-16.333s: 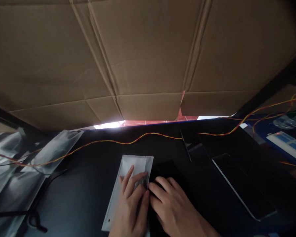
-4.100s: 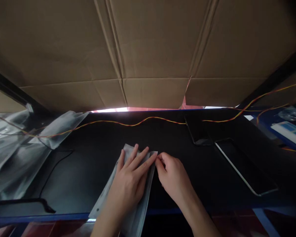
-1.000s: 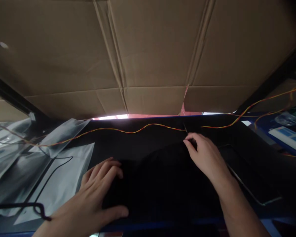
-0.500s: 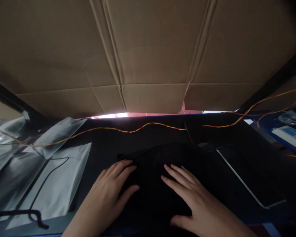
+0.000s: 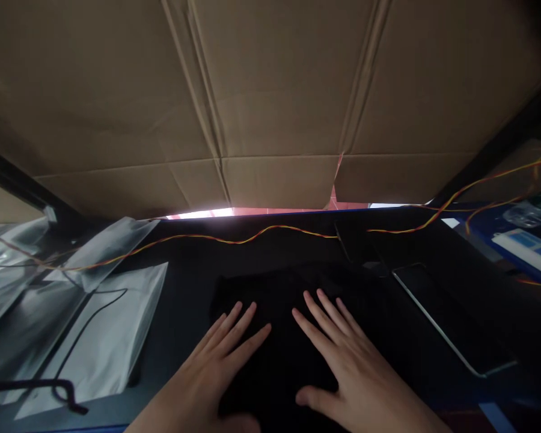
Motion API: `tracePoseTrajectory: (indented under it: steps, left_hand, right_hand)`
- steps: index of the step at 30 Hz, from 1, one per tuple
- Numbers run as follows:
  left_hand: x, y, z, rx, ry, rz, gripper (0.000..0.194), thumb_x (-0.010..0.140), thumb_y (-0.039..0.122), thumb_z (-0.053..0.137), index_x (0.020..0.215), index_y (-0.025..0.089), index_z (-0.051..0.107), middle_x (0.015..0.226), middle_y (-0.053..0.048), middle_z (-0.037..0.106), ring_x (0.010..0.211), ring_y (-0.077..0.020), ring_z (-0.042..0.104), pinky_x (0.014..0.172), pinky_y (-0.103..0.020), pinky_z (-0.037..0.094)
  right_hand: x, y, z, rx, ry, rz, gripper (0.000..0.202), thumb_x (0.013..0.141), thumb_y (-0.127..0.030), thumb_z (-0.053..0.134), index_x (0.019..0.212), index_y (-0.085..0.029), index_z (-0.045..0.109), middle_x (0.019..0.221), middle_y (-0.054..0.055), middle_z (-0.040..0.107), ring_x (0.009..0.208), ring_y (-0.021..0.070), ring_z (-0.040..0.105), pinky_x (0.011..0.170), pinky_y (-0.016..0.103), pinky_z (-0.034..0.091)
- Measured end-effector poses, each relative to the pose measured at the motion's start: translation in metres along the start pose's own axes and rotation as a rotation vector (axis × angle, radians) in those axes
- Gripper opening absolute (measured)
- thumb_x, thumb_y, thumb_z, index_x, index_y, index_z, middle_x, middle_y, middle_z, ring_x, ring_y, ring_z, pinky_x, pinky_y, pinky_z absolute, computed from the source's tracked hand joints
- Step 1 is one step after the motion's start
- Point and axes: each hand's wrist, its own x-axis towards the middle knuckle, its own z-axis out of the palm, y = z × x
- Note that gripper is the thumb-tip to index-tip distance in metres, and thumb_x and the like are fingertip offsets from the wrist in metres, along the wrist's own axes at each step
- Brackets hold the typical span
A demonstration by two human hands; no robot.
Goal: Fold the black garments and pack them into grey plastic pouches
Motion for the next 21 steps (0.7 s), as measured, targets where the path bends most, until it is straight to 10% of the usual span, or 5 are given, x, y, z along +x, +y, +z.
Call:
tracePoseTrajectory:
  steps: [3, 8, 16, 21]
  left_hand:
    - [-0.001, -0.002, -0.007, -0.014, -0.030, 0.001, 0.125, 0.074, 0.050, 0.100, 0.174, 0.048, 0.026, 0.180, -0.006, 0.037, 0.160, -0.0446, 0.046, 0.113, -0.066, 0.060]
    - [0.040, -0.007, -0.018, 0.017, 0.174, -0.095, 0.061, 0.108, 0.055, 0.064, 0.165, 0.042, 0.049, 0.173, -0.004, 0.052, 0.155, -0.0337, 0.056, 0.120, -0.057, 0.056]
    - [0.048, -0.034, 0.014, 0.208, 0.228, -0.116, 0.078, 0.106, 0.068, 0.056, 0.171, 0.027, 0.042, 0.173, -0.014, 0.050, 0.158, -0.0445, 0.049, 0.116, -0.066, 0.054]
    - [0.066, -0.041, -0.019, 0.252, 0.275, -0.185, 0.046, 0.114, 0.037, 0.046, 0.155, 0.023, 0.063, 0.157, -0.011, 0.068, 0.125, -0.0327, 0.071, 0.103, -0.052, 0.061]
  right_hand:
    - [0.000, 0.005, -0.004, 0.000, -0.013, -0.012, 0.107, 0.090, -0.059, 0.087, 0.175, -0.038, 0.026, 0.185, 0.001, 0.012, 0.170, 0.0412, 0.012, 0.133, 0.069, 0.027]
    - [0.022, 0.006, -0.026, -0.095, 0.280, -0.086, 0.060, 0.117, -0.052, 0.046, 0.173, -0.031, 0.038, 0.185, 0.000, 0.016, 0.172, 0.0317, 0.011, 0.135, 0.062, 0.030]
    - [0.041, 0.047, -0.020, -0.164, 0.240, -0.021, 0.060, 0.117, -0.054, 0.044, 0.173, -0.031, 0.040, 0.185, 0.004, 0.021, 0.171, 0.0378, 0.010, 0.132, 0.068, 0.033]
    - [0.053, 0.064, -0.041, -0.350, 0.600, 0.042, 0.047, 0.114, -0.035, 0.049, 0.156, -0.022, 0.065, 0.185, 0.014, 0.022, 0.168, 0.0467, 0.023, 0.120, 0.074, 0.043]
